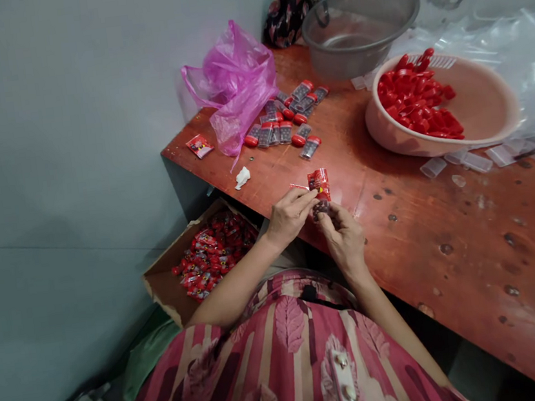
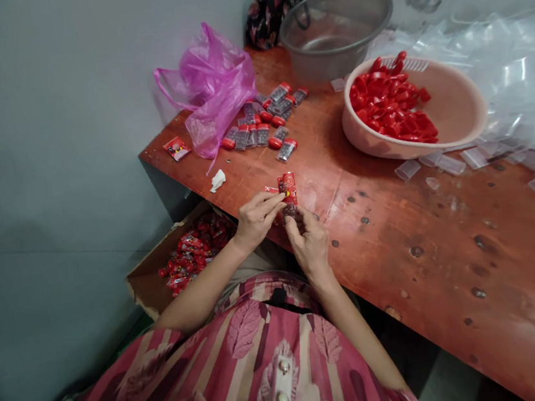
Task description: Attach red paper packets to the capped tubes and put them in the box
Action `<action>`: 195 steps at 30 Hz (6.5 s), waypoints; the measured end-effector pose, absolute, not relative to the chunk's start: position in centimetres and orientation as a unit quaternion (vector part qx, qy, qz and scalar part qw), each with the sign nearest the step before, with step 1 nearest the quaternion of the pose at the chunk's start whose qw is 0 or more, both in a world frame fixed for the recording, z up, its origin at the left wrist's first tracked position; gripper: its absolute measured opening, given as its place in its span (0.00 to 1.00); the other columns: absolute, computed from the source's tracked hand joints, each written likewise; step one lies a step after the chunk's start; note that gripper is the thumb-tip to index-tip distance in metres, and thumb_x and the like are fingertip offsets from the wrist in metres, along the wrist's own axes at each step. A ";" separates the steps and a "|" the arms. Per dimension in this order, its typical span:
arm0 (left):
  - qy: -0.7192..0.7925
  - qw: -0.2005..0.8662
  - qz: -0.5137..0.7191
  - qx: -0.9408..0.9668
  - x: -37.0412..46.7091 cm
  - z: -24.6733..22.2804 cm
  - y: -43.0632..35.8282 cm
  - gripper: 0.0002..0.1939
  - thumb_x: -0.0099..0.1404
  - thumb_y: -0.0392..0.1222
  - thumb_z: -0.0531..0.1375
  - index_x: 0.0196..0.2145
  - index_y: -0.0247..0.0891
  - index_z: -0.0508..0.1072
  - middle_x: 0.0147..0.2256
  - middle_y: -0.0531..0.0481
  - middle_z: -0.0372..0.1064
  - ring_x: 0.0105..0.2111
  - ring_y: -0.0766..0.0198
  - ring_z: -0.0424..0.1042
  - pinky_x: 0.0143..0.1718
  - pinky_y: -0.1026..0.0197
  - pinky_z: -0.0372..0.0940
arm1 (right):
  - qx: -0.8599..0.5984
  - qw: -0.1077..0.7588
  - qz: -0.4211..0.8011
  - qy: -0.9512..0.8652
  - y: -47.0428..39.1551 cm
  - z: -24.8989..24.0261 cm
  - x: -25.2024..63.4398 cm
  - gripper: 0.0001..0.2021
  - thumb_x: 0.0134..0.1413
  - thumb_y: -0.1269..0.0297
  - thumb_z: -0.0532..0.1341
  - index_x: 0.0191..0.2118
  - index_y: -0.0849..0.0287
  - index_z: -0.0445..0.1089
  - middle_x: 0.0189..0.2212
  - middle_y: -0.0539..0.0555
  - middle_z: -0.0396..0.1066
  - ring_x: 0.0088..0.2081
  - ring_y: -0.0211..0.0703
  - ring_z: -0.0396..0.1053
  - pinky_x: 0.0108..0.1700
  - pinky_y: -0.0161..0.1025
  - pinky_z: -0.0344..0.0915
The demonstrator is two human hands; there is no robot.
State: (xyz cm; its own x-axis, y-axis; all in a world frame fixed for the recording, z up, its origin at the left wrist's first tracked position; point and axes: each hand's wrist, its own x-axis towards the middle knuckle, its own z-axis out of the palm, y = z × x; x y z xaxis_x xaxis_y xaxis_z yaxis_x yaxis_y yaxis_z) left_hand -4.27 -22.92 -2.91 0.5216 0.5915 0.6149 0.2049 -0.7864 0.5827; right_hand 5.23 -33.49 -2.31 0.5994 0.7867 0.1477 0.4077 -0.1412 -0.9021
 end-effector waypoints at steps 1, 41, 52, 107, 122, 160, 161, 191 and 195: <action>0.232 0.224 0.429 0.844 -4.3 -3.0 -22.8 0.12 0.66 0.40 0.54 0.43 0.36 0.74 0.35 0.47 0.72 0.36 0.67 0.72 0.39 0.65 0.68 | -0.734 0.510 0.182 -0.408 -33.5 -2.4 5.2 0.16 0.56 0.59 0.57 0.47 0.58 0.70 0.38 0.56 0.75 0.36 0.44 0.73 0.42 0.44 0.69; 0.290 0.829 0.336 0.339 -4.2 -1.1 -29.7 0.19 0.43 0.50 0.70 0.24 0.31 0.71 0.18 0.55 0.64 0.16 0.74 0.61 0.21 0.67 0.56 | -0.672 0.612 0.238 -0.343 -38.7 -1.6 2.0 0.14 0.51 0.54 0.61 0.38 0.57 0.73 0.28 0.51 0.74 0.25 0.39 0.71 0.29 0.40 0.71; 0.297 0.809 0.332 0.384 -5.7 -1.2 -30.4 0.16 0.47 0.49 0.67 0.24 0.31 0.73 0.19 0.54 0.66 0.17 0.73 0.60 0.19 0.67 0.55 | -0.624 0.667 0.311 -0.262 -38.5 -1.3 1.1 0.12 0.47 0.56 0.64 0.34 0.60 0.73 0.23 0.49 0.72 0.20 0.36 0.68 0.23 0.36 0.68; 0.310 0.863 0.279 0.286 -1.7 -1.4 -26.9 0.20 0.52 0.54 0.64 0.34 0.33 0.73 0.25 0.48 0.73 0.16 0.69 0.66 0.13 0.68 0.54 | -0.626 0.667 0.341 -0.218 -34.2 -2.8 3.8 0.09 0.50 0.58 0.64 0.35 0.58 0.72 0.21 0.46 0.70 0.17 0.31 0.63 0.20 0.30 0.63; 0.311 0.849 0.327 0.276 -1.7 -0.3 -25.4 0.18 0.51 0.52 0.65 0.32 0.34 0.72 0.33 0.44 0.76 0.32 0.59 0.75 0.28 0.64 0.66 | -0.597 0.680 0.373 -0.205 -34.2 -2.3 3.9 0.11 0.47 0.60 0.66 0.37 0.57 0.72 0.25 0.48 0.73 0.23 0.36 0.69 0.28 0.36 0.70; 0.274 0.833 0.406 0.258 -0.5 2.1 -25.6 0.19 0.54 0.52 0.64 0.35 0.31 0.75 0.33 0.42 0.75 0.33 0.61 0.74 0.32 0.64 0.65 | -0.636 0.672 0.306 -0.225 -32.4 -0.8 5.7 0.12 0.47 0.59 0.66 0.35 0.60 0.71 0.25 0.49 0.72 0.23 0.36 0.68 0.29 0.37 0.67; 0.266 0.837 0.408 0.250 -0.6 2.0 -25.5 0.20 0.55 0.53 0.63 0.35 0.31 0.74 0.33 0.42 0.75 0.34 0.60 0.75 0.33 0.63 0.66 | -0.638 0.673 0.300 -0.225 -32.3 -1.0 5.8 0.12 0.47 0.59 0.66 0.35 0.60 0.71 0.26 0.50 0.72 0.24 0.36 0.69 0.30 0.37 0.68; 0.308 0.783 0.427 0.331 -0.8 0.4 -25.7 0.18 0.56 0.55 0.61 0.29 0.36 0.67 0.25 0.55 0.64 0.25 0.71 0.63 0.29 0.67 0.60 | -0.751 0.427 0.013 -0.503 -30.0 1.9 8.8 0.06 0.49 0.67 0.57 0.23 0.58 0.65 0.20 0.48 0.65 0.23 0.36 0.59 0.29 0.36 0.56; 0.356 0.704 0.439 0.431 -1.3 0.9 -25.9 0.19 0.57 0.57 0.59 0.26 0.36 0.68 0.23 0.55 0.64 0.24 0.70 0.63 0.28 0.67 0.59 | -0.757 0.455 0.086 -0.461 -30.1 1.5 8.4 0.05 0.46 0.67 0.57 0.22 0.59 0.64 0.19 0.46 0.61 0.22 0.35 0.57 0.27 0.35 0.54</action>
State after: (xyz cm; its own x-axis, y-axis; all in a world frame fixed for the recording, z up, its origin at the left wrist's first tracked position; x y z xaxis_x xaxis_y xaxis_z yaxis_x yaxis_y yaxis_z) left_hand -1.33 -25.93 0.89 0.3616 0.9244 -0.1217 -0.3114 0.2428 0.9187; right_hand 8.42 -30.08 1.54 0.5603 0.7760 0.2896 0.6201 -0.1613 -0.7677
